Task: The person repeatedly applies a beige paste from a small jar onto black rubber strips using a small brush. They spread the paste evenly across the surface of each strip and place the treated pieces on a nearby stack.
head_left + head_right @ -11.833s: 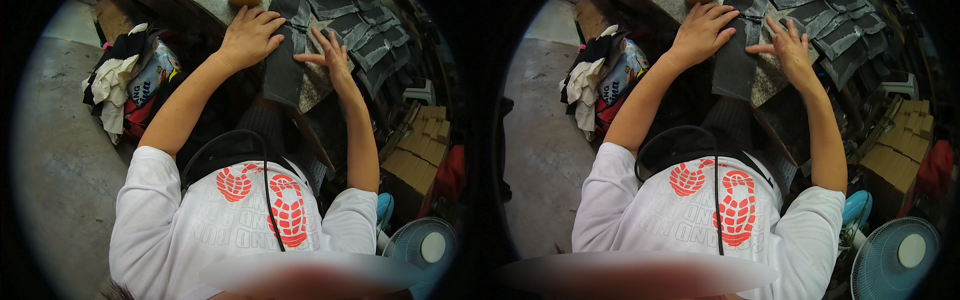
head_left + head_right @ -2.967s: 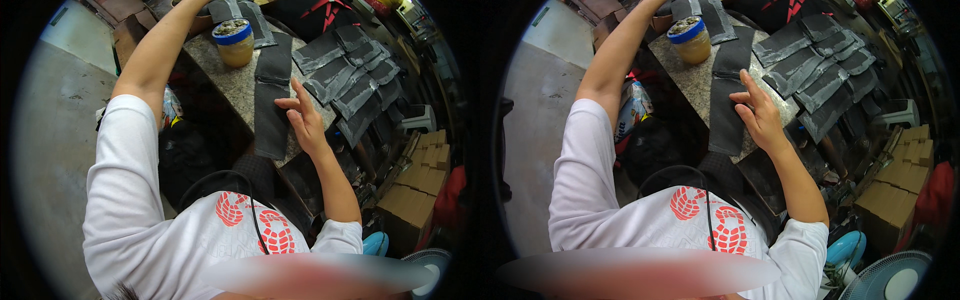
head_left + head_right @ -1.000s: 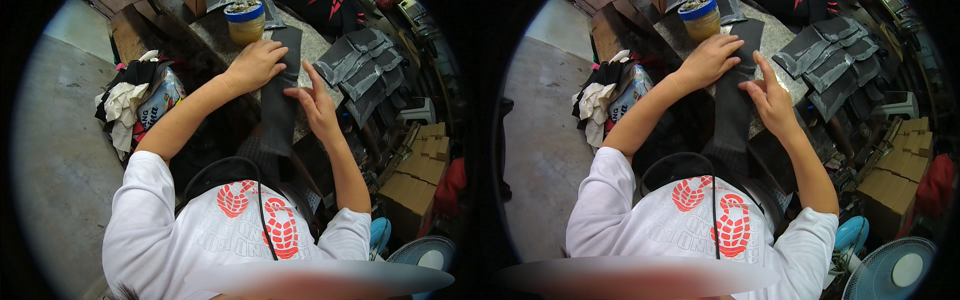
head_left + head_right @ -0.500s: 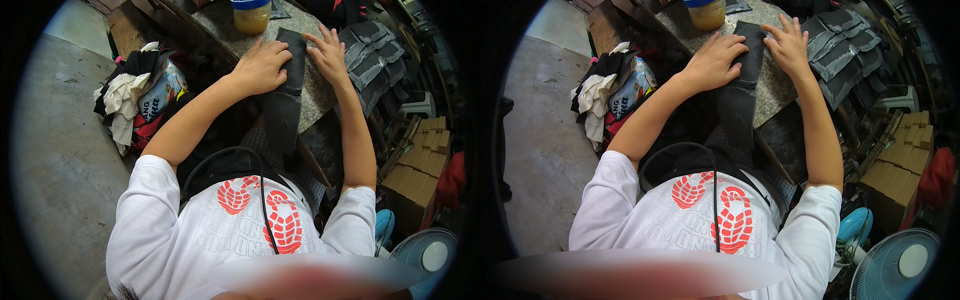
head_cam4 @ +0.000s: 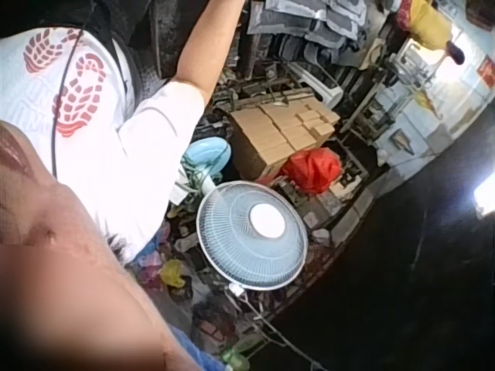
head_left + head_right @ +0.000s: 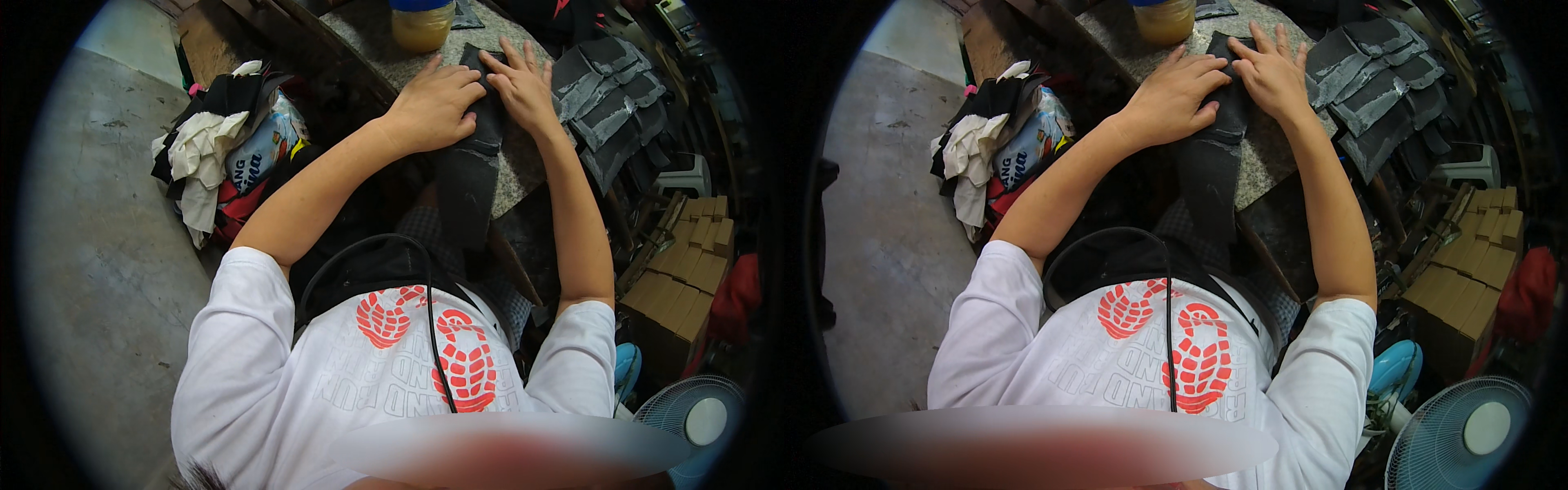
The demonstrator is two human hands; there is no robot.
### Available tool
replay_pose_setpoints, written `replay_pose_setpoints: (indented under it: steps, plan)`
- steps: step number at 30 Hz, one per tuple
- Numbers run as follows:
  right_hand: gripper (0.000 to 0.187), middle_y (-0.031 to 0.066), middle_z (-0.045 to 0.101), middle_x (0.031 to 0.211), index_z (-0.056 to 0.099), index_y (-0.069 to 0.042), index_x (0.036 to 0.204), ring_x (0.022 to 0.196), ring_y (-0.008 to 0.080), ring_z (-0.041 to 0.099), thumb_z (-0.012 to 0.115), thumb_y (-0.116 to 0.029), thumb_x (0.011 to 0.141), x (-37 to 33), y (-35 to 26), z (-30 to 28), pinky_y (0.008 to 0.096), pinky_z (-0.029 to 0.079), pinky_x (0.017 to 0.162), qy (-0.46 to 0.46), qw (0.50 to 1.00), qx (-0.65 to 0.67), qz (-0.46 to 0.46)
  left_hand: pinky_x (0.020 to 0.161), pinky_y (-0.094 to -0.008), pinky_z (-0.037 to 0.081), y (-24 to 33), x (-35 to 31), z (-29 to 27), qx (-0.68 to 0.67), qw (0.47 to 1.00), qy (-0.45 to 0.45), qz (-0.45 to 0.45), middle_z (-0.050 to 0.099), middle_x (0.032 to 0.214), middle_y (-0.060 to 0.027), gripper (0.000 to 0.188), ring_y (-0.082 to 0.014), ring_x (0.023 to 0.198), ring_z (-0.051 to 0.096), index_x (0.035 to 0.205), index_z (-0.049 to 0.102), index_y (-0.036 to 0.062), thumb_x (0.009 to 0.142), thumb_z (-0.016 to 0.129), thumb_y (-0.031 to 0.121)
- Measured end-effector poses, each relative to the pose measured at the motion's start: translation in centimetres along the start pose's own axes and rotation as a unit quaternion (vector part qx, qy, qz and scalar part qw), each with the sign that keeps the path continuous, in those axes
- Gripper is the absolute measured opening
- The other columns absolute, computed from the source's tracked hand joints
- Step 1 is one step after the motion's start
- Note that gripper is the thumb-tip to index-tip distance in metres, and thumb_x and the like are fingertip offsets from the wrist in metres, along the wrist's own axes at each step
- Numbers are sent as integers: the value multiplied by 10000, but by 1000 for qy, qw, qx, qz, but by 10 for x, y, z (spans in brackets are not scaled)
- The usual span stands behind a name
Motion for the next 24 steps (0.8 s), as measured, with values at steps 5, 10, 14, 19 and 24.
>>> replay_pose_setpoints:
  steps: [5, 10, 14, 19, 24]
  plan:
    - [430, 45, 323, 1675, 668, -366, 1365, 1572, 376, 148, 398, -404, 1033, 21, 0, 20, 678, 6, 1206, -39, 993, 109, -13, 1214, -552, 297, -1, 0, 3, 18, 999, -32, -15, 581, 1399, -117, 393, -282, 1360, 507, 1251, 633, 72, 892, 665, 229]
    - [406, 37, 331, 1675, 759, -358, 1204, 1568, 362, 172, 389, -361, 1034, 19, 40, -11, 680, -37, 1187, 6, 957, 287, 48, 1223, -556, 278, -5, 0, 3, 20, 999, -24, -13, 553, 1461, -84, 415, -258, 1399, 480, 1297, 613, 97, 911, 642, 249]
    - [511, 44, 350, 1665, 725, -296, 1299, 1589, 304, 119, 292, -443, 1070, 8, 69, -16, 595, -128, 1207, 7, 980, 192, 58, 1237, -549, 252, -16, 4, 7, 22, 999, -33, -23, 524, 1506, -72, 500, -245, 1430, 453, 1415, 542, 123, 936, 609, 252]
    - [608, -35, 393, 1639, 625, -330, 1423, 1594, 271, 88, 190, -584, 1082, 1, 67, -2, 591, -127, 1214, -28, 994, 85, 55, 1246, -526, 242, -19, 4, 12, 34, 999, -29, -3, 503, 1527, -69, 518, -243, 1446, 431, 1454, 519, 132, 954, 588, 250]
    - [646, 4, 330, 1672, 739, -385, 1265, 1585, 319, 117, 156, -598, 1086, -30, 34, -11, 625, -71, 1213, -81, 986, 149, 5, 1246, -516, 245, -14, -3, 13, 43, 999, -15, 8, 497, 1533, -69, 507, -250, 1451, 424, 1459, 518, 137, 967, 574, 250]
Point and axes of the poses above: each hand's wrist, its own x-axis towards the middle knuckle, its own z-axis out of the palm, y = z × x, the point moved 9 cm from there along x, towards the middle knuckle
